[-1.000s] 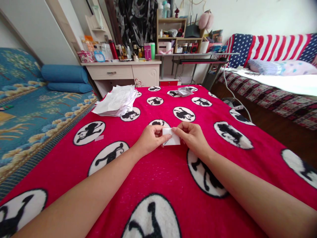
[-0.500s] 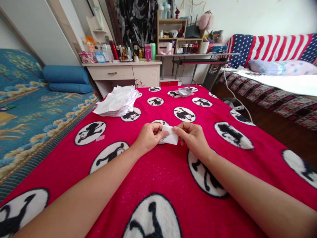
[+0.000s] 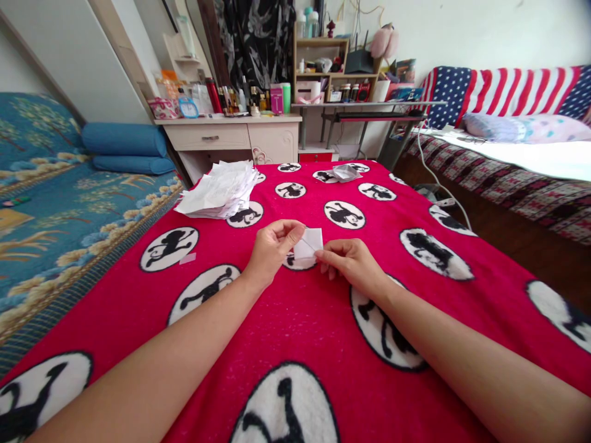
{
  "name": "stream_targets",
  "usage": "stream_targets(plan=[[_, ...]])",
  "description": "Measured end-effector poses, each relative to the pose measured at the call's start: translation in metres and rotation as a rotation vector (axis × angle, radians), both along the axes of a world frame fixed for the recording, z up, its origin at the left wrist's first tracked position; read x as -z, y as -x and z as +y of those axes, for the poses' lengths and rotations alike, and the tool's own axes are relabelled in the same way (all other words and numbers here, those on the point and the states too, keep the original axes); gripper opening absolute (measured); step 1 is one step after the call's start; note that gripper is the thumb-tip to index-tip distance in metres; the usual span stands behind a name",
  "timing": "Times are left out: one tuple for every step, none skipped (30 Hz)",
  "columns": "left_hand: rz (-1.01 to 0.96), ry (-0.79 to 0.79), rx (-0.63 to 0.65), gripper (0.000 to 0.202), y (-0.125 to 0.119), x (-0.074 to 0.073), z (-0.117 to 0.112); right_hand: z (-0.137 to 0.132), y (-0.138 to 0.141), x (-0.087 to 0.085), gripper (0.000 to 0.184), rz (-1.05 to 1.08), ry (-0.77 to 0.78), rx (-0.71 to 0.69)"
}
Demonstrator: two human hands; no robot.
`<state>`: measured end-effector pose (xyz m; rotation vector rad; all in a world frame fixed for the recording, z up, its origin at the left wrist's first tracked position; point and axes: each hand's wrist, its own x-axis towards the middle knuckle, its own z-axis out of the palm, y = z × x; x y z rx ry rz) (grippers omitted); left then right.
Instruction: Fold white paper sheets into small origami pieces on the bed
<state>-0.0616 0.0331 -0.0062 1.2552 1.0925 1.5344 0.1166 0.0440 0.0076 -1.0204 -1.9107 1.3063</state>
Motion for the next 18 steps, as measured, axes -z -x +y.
stream_targets(plan=[[-0.014,0.001,0.038,0.039,-0.001,0.000,0.000,0.000,0.000,0.000,0.031,0.014,0.002,0.020],[-0.022,0.002,0.073,0.043,-0.001,0.000,-0.001,0.001,0.000,0.000,0.032,0.016,-0.007,0.034],[-0.018,0.002,0.096,0.046,-0.002,0.001,-0.001,0.001,0.000,0.001,0.032,0.004,-0.028,0.040],[0.003,-0.003,0.104,0.047,-0.001,0.001,-0.001,0.001,0.001,0.002,0.033,-0.018,-0.057,0.037],[0.047,-0.016,0.097,0.044,-0.001,0.001,-0.001,0.001,0.001,0.002,0.034,-0.044,-0.094,0.029],[0.118,-0.038,0.075,0.039,0.000,0.001,-0.001,0.001,0.001,0.003,0.034,-0.071,-0.138,0.031],[0.209,-0.071,0.044,0.035,0.001,0.000,-0.002,0.001,0.001,0.003,0.034,-0.096,-0.192,0.052],[0.309,-0.116,0.006,0.031,0.001,-0.002,-0.003,0.001,0.001,0.004,0.032,-0.112,-0.256,0.095],[0.411,-0.173,-0.033,0.027,0.001,-0.005,-0.005,0.001,0.000,0.004,0.030,-0.117,-0.324,0.149],[0.506,-0.233,-0.065,0.025,0.001,-0.007,-0.007,0.001,0.000,0.003,0.028,-0.109,-0.393,0.204],[0.584,-0.295,-0.086,0.024,0.000,-0.010,-0.008,0.001,0.000,0.003,0.026,-0.093,-0.455,0.251],[0.643,-0.350,-0.088,0.024,-0.001,-0.012,-0.010,0.001,-0.001,0.002,0.023,-0.074,-0.503,0.282],[0.685,-0.395,-0.077,0.024,-0.002,-0.014,-0.012,0.001,-0.001,0.001,0.021,-0.057,-0.539,0.289],[0.715,-0.431,-0.061,0.024,-0.004,-0.014,-0.013,0.001,-0.001,0.000,0.018,-0.045,-0.567,0.281],[0.733,-0.454,-0.047,0.024,-0.006,-0.015,-0.014,0.001,-0.001,0.000,0.016,-0.039,-0.590,0.266],[0.744,-0.466,-0.042,0.024,-0.007,-0.014,-0.015,0.001,-0.001,0.000,0.015,-0.036,-0.610,0.248],[0.748,-0.470,-0.047,0.024,-0.008,-0.014,-0.016,0.000,-0.001,0.000,0.015,-0.032,-0.625,0.230],[0.747,-0.465,-0.058,0.024,-0.009,-0.013,-0.016,0.000,0.000,0.000,0.014,-0.028,-0.632,0.215]])
